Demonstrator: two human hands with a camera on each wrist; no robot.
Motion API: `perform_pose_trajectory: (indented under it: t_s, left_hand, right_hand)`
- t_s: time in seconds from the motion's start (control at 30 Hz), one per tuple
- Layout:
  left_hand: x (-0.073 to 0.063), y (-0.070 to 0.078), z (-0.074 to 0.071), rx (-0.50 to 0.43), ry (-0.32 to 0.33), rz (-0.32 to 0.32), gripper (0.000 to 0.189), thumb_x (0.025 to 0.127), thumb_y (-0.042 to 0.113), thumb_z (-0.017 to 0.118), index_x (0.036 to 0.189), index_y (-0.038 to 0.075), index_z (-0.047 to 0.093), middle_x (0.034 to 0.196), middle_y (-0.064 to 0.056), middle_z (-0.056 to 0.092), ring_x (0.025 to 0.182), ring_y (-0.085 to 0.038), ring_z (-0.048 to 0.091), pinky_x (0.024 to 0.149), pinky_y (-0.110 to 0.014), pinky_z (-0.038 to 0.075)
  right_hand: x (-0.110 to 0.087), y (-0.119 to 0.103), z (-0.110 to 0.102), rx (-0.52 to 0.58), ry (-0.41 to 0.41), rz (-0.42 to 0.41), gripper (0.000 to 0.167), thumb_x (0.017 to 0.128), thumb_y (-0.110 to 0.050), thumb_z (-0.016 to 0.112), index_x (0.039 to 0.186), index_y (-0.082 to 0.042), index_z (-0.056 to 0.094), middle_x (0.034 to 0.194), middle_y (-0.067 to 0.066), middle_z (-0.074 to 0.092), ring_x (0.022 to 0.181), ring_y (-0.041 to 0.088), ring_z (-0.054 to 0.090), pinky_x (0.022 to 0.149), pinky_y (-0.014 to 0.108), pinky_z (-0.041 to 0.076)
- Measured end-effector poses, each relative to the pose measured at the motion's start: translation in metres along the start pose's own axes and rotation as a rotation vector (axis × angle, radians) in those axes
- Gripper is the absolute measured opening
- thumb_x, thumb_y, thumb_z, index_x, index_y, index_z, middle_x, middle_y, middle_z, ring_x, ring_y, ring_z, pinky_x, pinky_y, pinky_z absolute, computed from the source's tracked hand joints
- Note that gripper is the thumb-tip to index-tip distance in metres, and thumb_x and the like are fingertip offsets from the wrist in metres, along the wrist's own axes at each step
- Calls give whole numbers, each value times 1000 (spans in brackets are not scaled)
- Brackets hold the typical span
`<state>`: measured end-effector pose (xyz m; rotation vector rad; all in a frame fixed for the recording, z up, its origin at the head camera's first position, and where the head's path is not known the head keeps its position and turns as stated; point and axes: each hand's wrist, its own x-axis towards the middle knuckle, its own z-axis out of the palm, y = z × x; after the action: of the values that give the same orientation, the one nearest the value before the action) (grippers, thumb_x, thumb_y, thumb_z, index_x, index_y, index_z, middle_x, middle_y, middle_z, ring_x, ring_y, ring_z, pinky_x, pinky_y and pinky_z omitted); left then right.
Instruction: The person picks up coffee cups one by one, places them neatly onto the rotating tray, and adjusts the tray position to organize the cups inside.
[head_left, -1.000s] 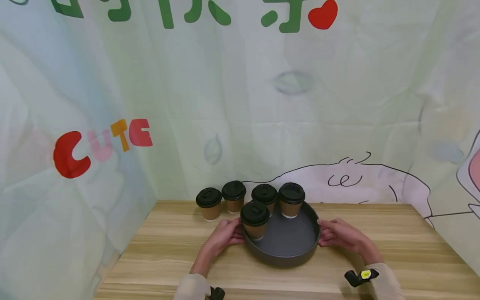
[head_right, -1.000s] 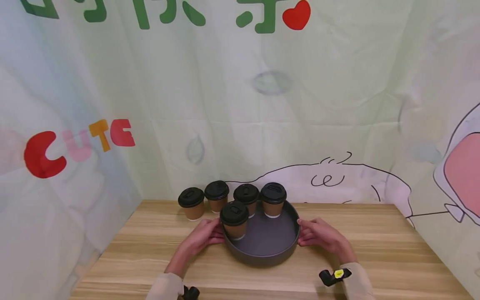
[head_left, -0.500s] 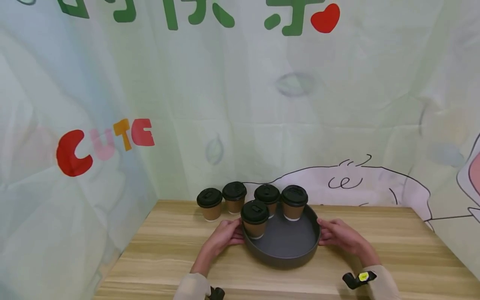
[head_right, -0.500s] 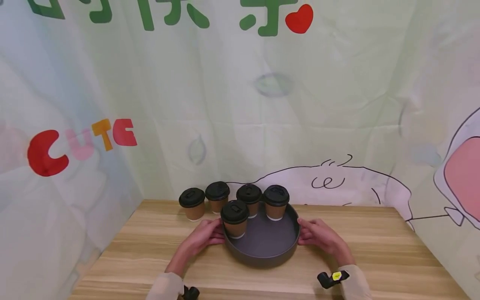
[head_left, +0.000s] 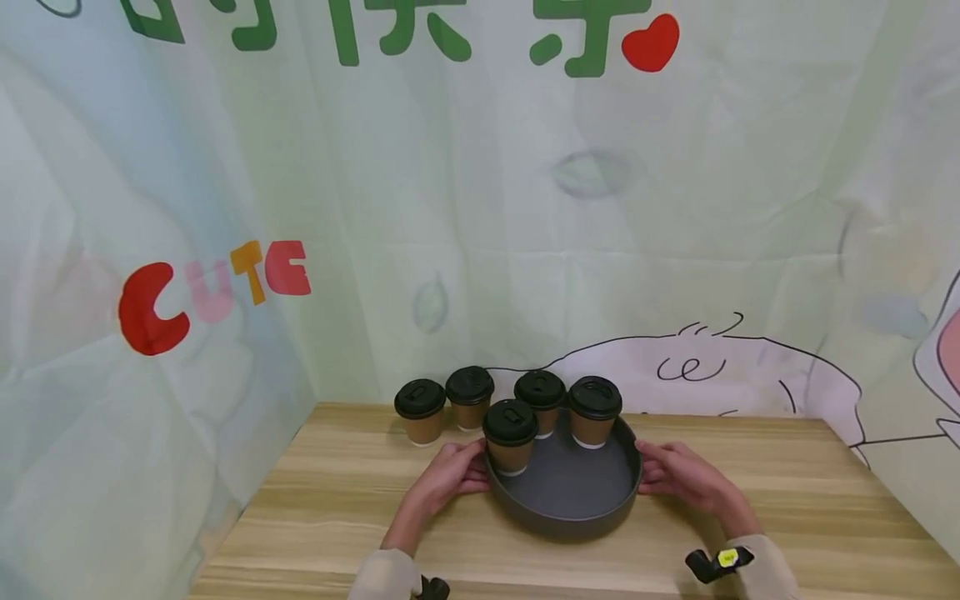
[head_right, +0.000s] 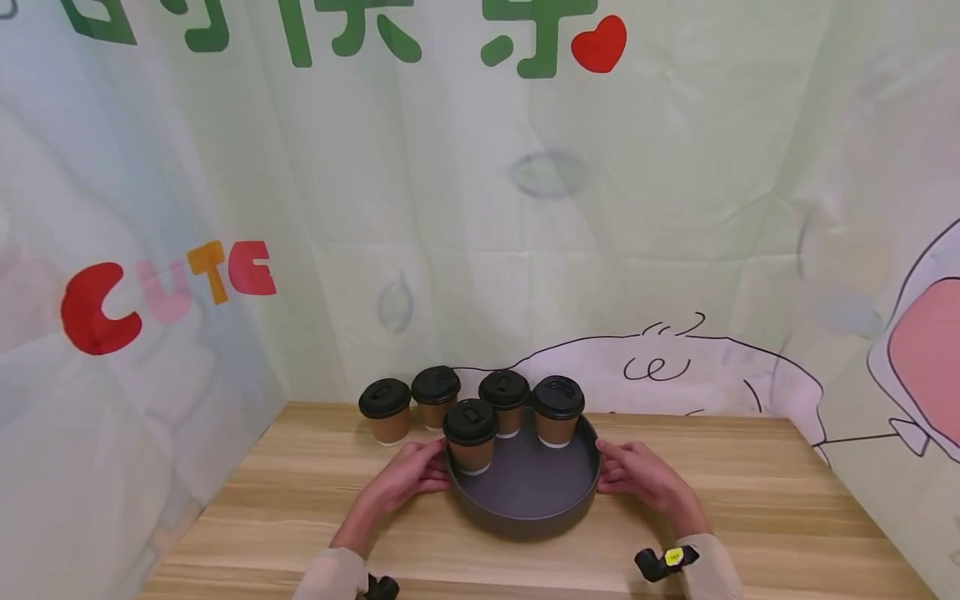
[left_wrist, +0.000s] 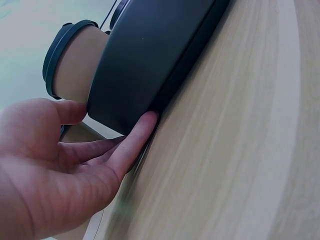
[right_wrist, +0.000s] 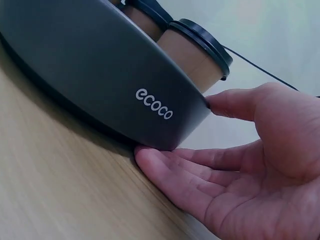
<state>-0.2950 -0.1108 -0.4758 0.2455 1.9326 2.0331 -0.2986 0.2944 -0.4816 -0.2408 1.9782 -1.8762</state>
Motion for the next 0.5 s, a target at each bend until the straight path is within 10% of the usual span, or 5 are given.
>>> perform_pose_trajectory:
  t_s: [0.3, 0.5]
  left_hand:
    - [-6, 16, -3, 139, 124, -3, 44, 108, 23, 50, 115, -19, 60, 91, -19, 68, 77, -23, 70, 75, -38, 63]
    - [-14, 51, -22, 262, 356, 197, 34, 107, 19, 58, 109, -14, 66, 88, -19, 69, 73, -23, 71, 71, -36, 64]
  right_hand:
    - [3, 0, 3, 2, 33, -6, 57, 112, -33, 46, 132, 22, 47, 104, 14, 73, 92, 20, 72, 87, 37, 61]
    - [3, 3, 3, 5, 35, 2, 56, 112, -33, 46, 130, 20, 48, 102, 13, 73, 91, 19, 72, 86, 37, 61]
